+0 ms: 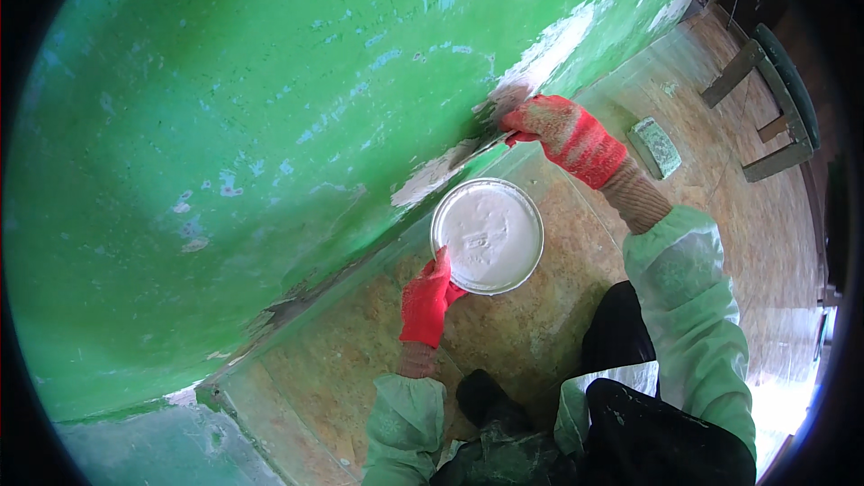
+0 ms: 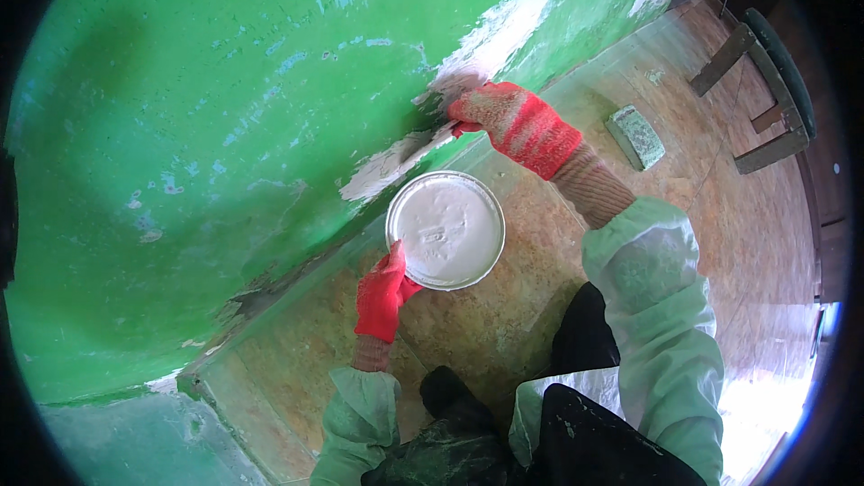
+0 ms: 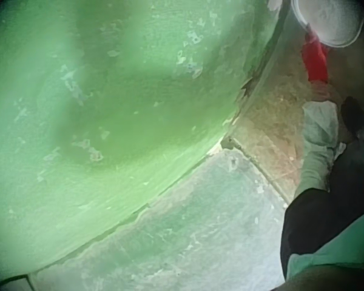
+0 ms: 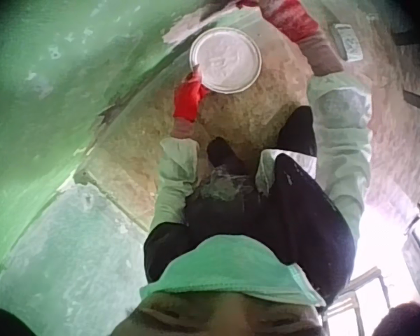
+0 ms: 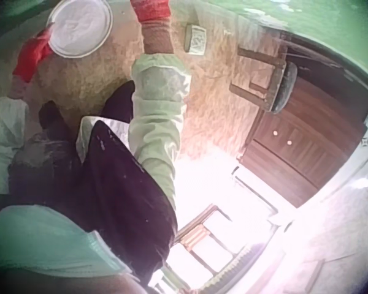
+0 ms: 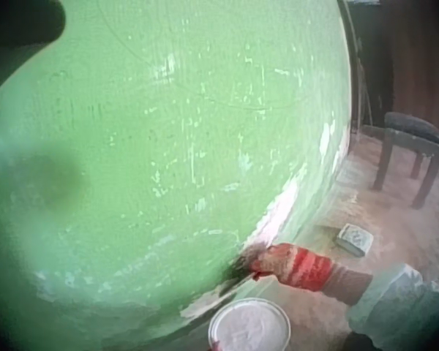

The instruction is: The person applies wall putty onto a green wall using a putty knife, scoops more compound from a container, and smooths it onto lower sections of the wall.

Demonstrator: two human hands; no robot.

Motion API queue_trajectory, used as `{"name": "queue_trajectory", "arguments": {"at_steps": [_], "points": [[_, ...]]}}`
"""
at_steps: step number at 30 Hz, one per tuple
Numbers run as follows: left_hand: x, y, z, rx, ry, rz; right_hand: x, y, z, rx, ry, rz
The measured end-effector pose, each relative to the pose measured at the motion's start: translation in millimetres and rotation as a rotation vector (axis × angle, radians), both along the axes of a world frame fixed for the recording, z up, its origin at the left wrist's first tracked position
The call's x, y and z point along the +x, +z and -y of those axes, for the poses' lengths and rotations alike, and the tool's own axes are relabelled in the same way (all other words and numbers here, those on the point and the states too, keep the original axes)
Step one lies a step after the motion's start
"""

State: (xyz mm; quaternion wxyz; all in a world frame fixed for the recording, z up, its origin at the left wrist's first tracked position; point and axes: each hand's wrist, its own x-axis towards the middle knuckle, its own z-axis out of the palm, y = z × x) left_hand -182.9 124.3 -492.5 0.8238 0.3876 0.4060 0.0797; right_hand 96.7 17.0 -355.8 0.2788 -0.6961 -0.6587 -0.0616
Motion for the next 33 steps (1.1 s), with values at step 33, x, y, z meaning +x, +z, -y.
{"name": "queue_trajectory", "arguments": {"at_steps": [33], "points": [[2.7,16.4,4.5,0.04,0.023,-0.04,-29.4,-13.0,63.3,-0.481,-0.593,-0.459]]}}
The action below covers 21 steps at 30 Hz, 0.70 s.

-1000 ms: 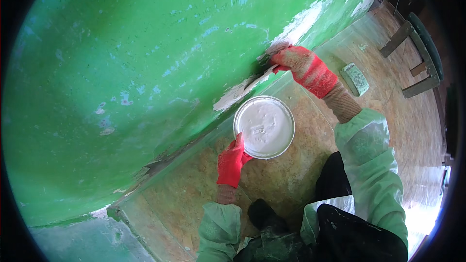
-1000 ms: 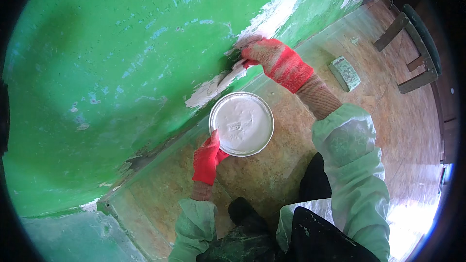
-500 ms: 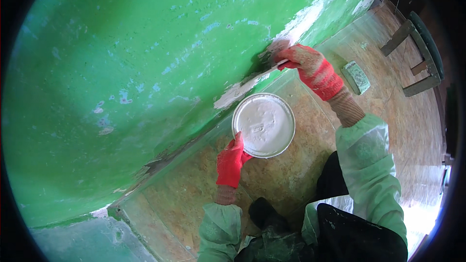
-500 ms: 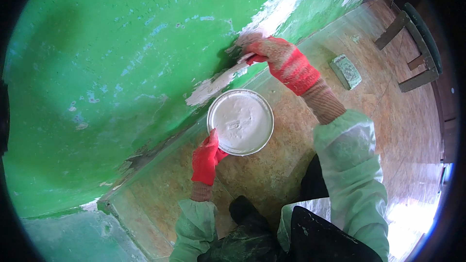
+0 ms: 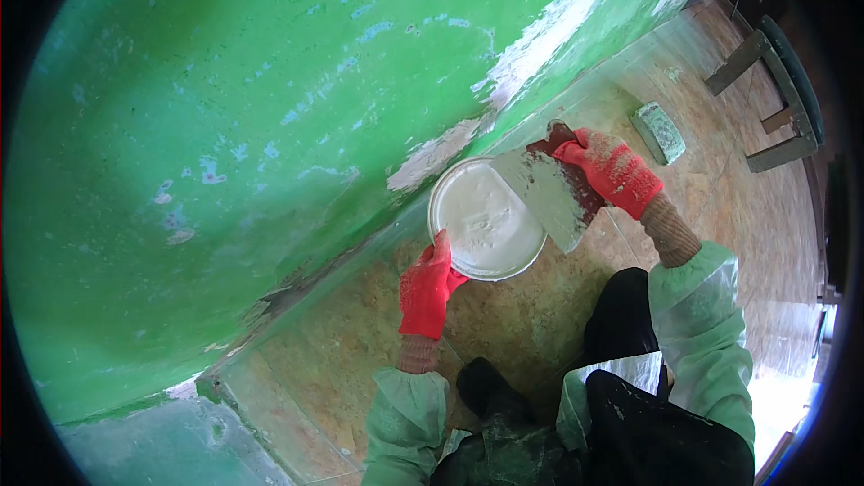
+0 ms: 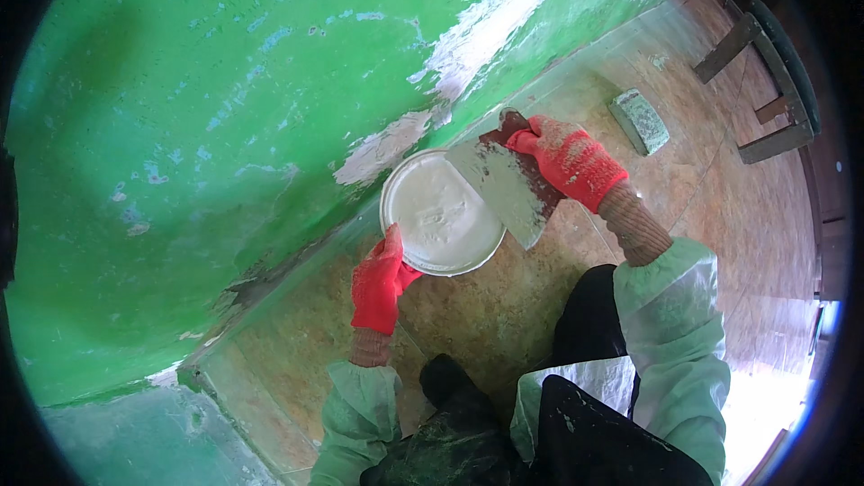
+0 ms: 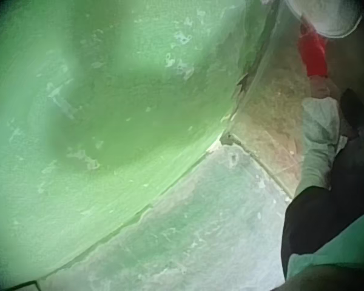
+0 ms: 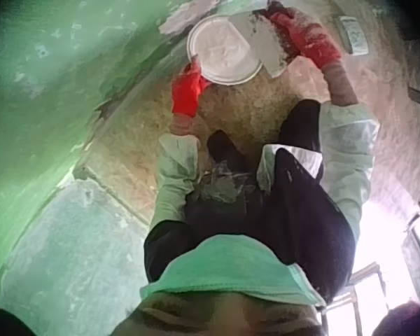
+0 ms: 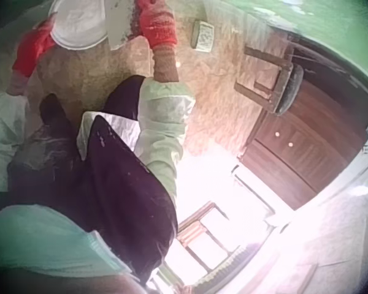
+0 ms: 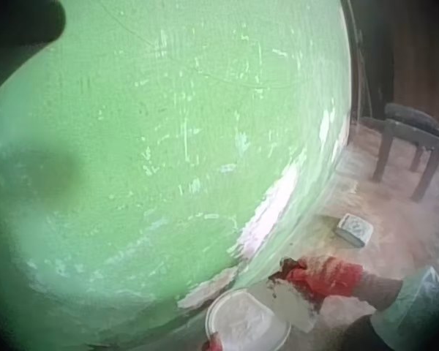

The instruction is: The person applies wall putty onto a green wall using a putty knife, scoops more compound from a container, and smooths it onto lower sections of the wall.

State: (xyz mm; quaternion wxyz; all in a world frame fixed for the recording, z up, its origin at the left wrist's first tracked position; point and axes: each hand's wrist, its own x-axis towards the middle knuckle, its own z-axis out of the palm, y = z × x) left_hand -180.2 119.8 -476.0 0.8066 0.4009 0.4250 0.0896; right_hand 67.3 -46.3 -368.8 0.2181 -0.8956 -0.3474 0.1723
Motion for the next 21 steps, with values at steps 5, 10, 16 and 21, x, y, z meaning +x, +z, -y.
{"name": "queue_trajectory", "arguments": {"at_steps": [5,10,16,21], "points": [[2.8,6.3,0.9,-0.036,0.021,-0.017,-15.3,6.1,14.5,0.082,-0.213,-0.307],[7.8,4.7,6.6,-0.011,0.009,-0.012,-30.5,-25.1,21.8,0.087,-0.22,-0.301],[7.3,1.7,11.3,-0.014,-0.04,0.011,-55.6,-39.0,15.8,0.066,-0.221,-0.464],[3.6,10.5,8.8,-0.007,-0.021,0.056,-71.1,-14.6,6.6,0.047,-0.264,-0.69]]}}
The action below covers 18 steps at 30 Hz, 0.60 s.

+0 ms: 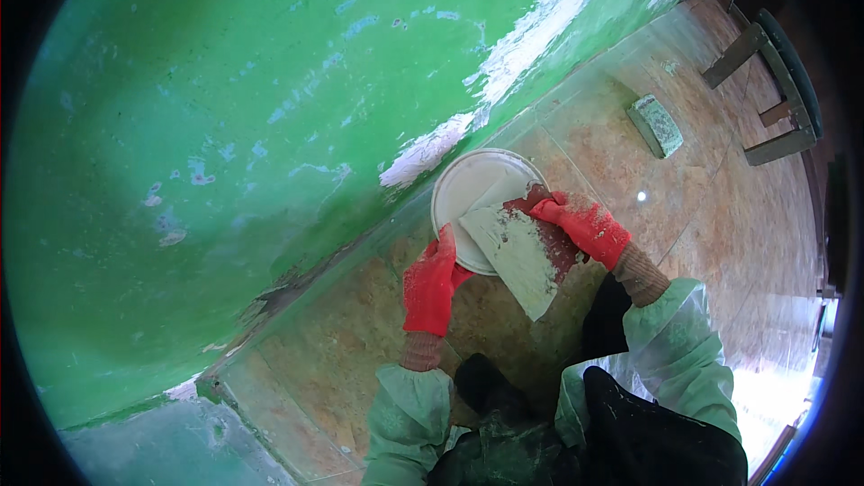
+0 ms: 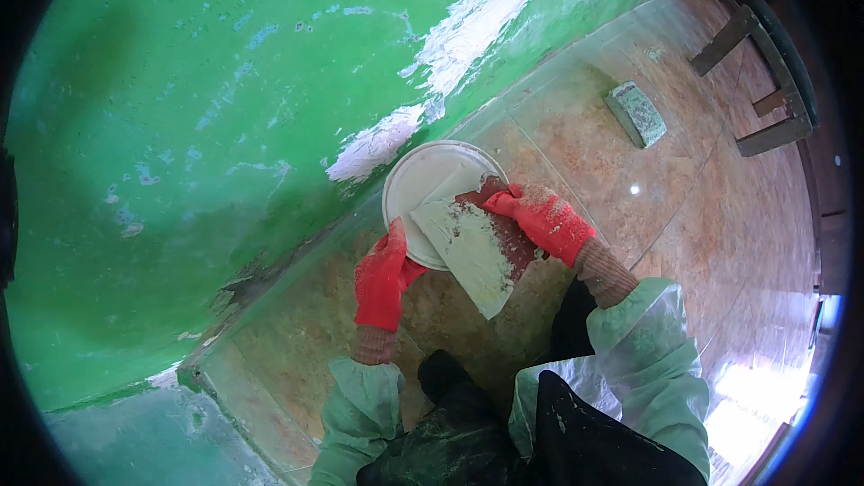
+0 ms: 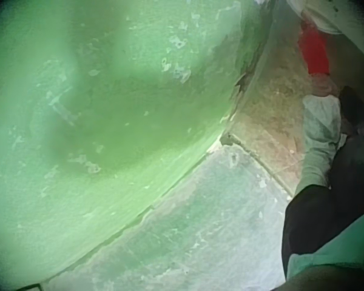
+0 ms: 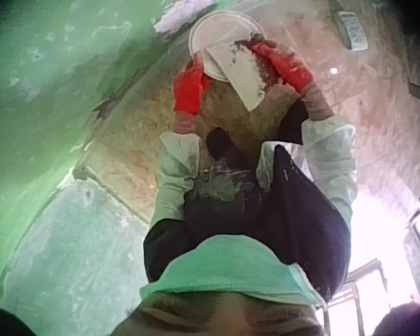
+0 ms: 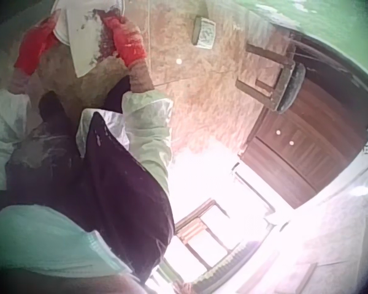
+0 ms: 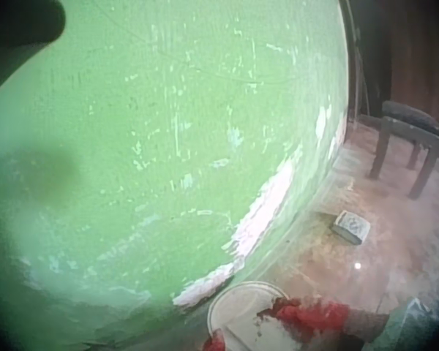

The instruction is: The person applies wall putty onto a green wall using a putty knife, scoops more compound from a container, and smooths it onto lower sections of the wall.

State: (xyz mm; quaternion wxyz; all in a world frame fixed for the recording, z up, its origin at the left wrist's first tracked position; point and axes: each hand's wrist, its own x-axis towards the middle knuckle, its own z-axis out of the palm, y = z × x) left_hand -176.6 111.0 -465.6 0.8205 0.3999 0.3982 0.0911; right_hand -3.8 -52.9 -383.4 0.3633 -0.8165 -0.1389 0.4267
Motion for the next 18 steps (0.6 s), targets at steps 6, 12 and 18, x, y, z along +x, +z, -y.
{"name": "queue_trajectory", "arguments": {"at_steps": [6,12,18], "points": [[-0.5,3.0,-2.1,0.017,0.024,0.024,-1.0,-21.2,14.8,0.159,-0.093,-0.025],[-19.1,-19.7,-12.1,0.016,0.066,-0.015,-25.3,7.8,2.2,0.263,-0.266,-0.094],[-30.6,-17.6,-9.3,-0.005,0.094,-0.056,-26.1,0.0,-9.3,0.354,-0.291,0.07]]}}
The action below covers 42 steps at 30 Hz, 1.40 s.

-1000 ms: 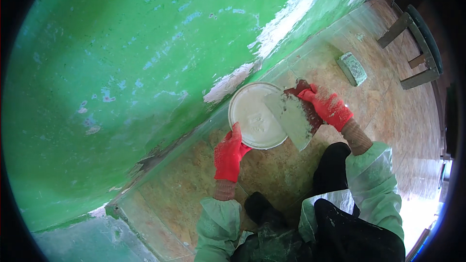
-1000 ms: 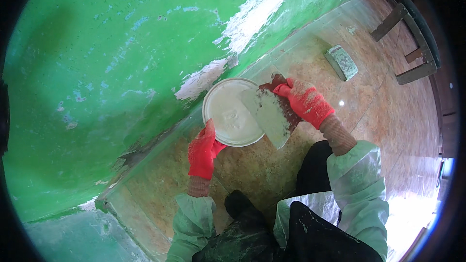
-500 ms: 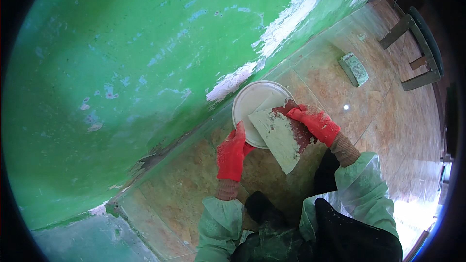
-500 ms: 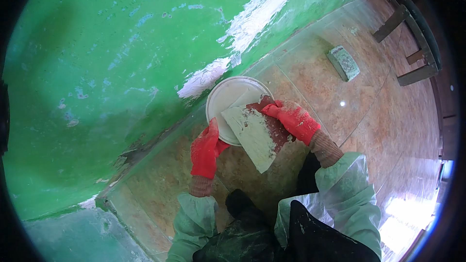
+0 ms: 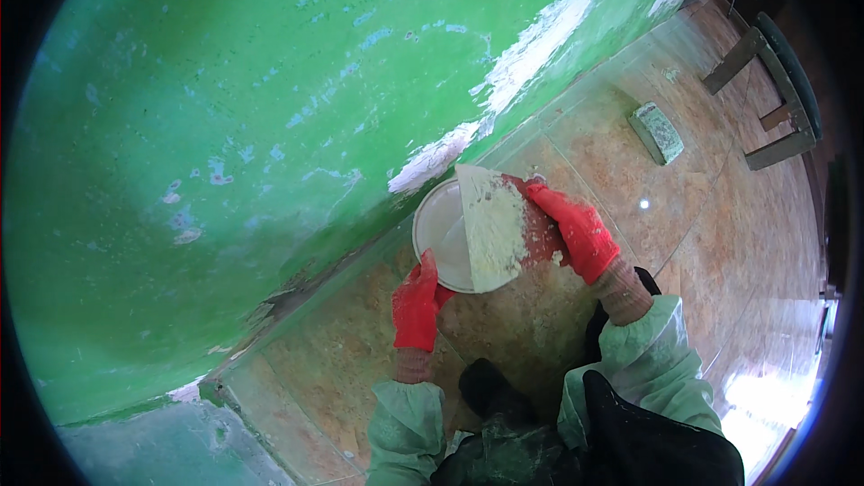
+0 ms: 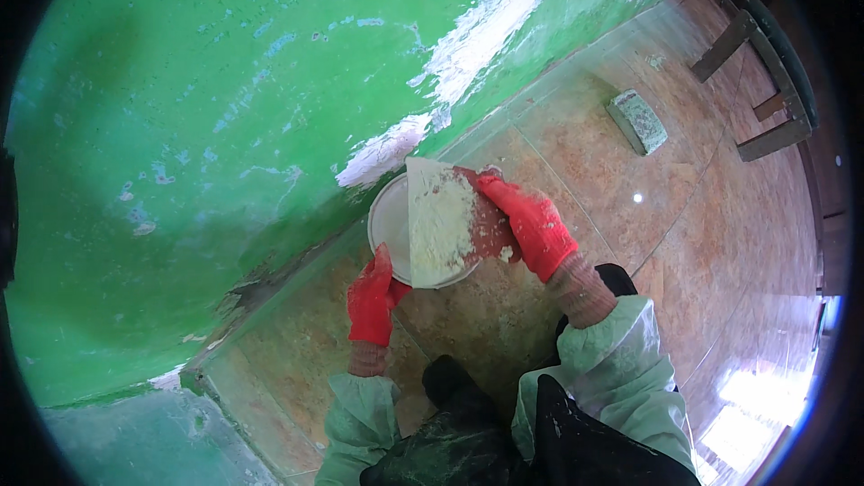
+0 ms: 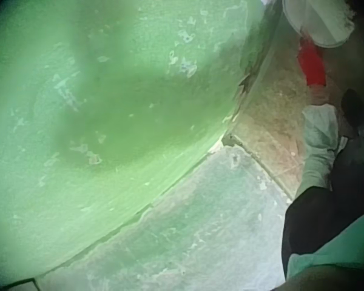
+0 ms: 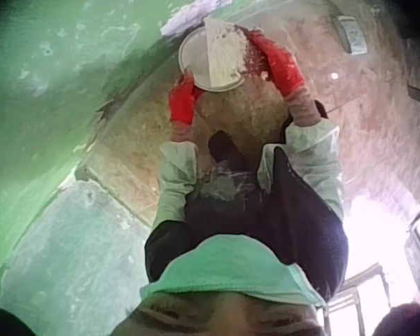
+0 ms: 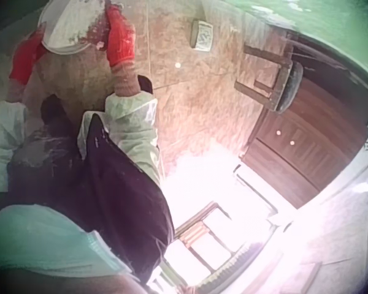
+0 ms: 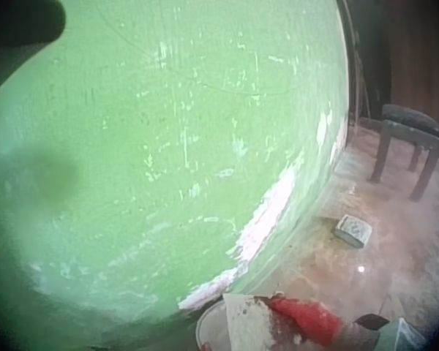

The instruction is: The person applies wall putty onto a green wall using a putty knife, scoops more compound from a container, and smooths it onto lower sections of the wall.

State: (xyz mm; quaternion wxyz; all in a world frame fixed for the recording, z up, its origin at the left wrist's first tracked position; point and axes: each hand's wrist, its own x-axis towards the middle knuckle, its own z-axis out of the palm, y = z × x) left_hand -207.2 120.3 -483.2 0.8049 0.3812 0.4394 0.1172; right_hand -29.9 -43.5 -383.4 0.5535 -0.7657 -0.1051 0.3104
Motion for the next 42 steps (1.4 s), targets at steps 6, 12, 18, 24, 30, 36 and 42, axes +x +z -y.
{"name": "queue_trajectory", "arguments": {"at_steps": [6,12,18,24,30,36,42], "points": [[-4.0,-10.0,0.8,0.016,0.012,0.023,42.8,5.4,-12.6,0.112,-0.006,-0.175],[1.7,-16.0,3.5,-0.007,0.036,0.008,93.2,37.4,-30.1,0.056,0.163,-0.41],[5.7,-13.2,8.8,-0.001,0.008,0.015,126.1,56.6,-61.4,0.228,0.279,-0.579],[10.1,-12.2,6.9,-0.033,-0.001,-0.005,118.1,82.0,-60.7,0.245,0.253,-0.487],[11.5,-25.1,6.5,-0.004,-0.052,0.084,124.3,73.5,-21.7,-0.007,0.762,0.646],[9.1,-31.3,3.1,-0.004,-0.061,0.031,91.8,107.5,-37.8,-0.455,0.551,0.267],[5.7,-27.2,10.1,0.008,-0.045,0.022,98.8,59.7,-44.7,0.127,0.669,0.73]]}}
